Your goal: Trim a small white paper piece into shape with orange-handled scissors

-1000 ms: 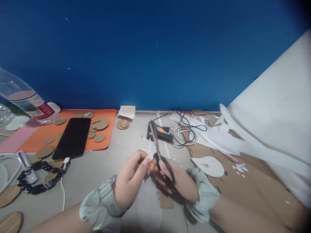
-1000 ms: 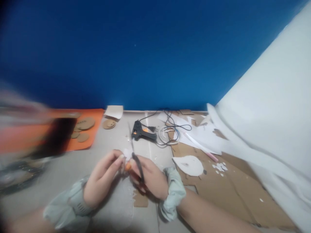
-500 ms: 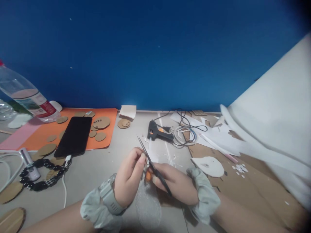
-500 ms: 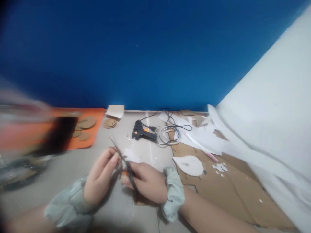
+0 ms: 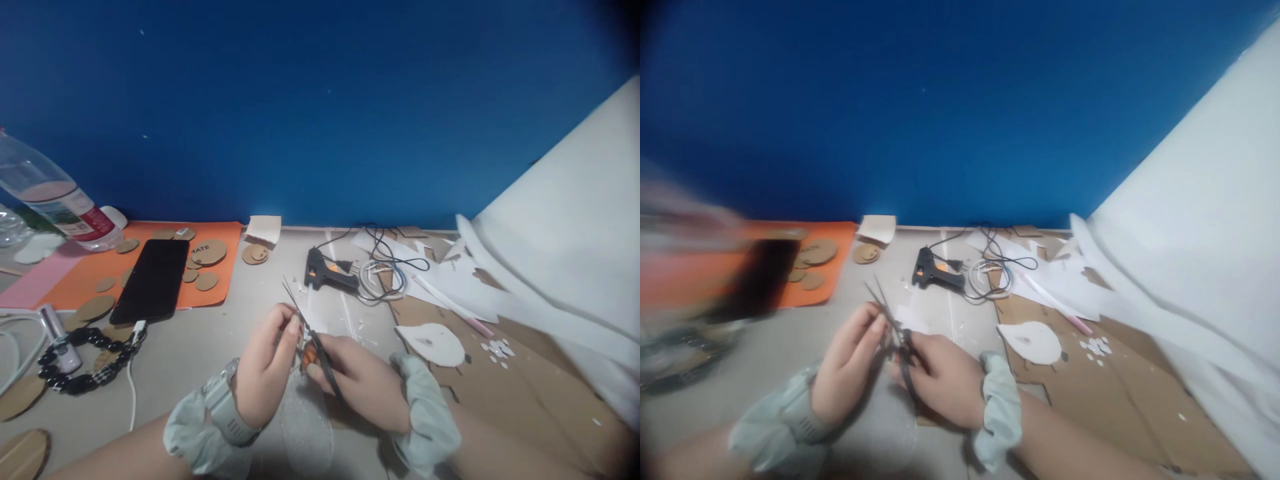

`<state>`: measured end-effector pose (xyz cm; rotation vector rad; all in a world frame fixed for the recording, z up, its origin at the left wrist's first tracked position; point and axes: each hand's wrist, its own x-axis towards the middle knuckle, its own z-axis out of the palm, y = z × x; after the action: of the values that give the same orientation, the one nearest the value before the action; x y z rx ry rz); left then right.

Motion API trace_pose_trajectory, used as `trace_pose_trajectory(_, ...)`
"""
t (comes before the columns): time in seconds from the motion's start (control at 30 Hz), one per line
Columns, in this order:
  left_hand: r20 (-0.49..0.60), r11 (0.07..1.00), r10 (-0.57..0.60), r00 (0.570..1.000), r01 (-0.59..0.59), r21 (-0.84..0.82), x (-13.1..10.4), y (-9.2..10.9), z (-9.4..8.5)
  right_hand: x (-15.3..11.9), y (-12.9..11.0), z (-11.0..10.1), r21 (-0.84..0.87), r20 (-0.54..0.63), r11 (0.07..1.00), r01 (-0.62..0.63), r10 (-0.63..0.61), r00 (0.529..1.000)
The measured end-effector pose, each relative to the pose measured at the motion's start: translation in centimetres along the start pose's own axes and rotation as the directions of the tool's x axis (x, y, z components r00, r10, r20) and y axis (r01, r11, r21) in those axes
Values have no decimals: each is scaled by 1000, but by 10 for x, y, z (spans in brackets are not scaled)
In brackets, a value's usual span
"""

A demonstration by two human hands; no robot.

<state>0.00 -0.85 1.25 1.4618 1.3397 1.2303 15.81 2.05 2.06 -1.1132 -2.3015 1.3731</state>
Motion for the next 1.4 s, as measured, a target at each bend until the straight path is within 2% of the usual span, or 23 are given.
trace_pose_trajectory(0.33, 30, 996, 66, 997, -64, -68, -5, -4, -2, -5, 4, 9, -101, -112, 995, -9, -3, 994)
trace_pose_trajectory(0.6, 36, 985, 104, 994, -98, -142, -8, -5, -2, -6, 2, 10, -78, -146, 997, 0, -12, 989)
trace_pose_trajectory(1.27, 23, 994, 86, 996, -84, -75, -7, -4, -2, -6, 4, 10, -19, -135, 999, 30, -32, 990)
trace_pose_trajectory(1.4, 17, 994, 66, 998, -64, -89, -4, -1, -1, -3, 4, 9, 83, -134, 996, 37, -26, 991)
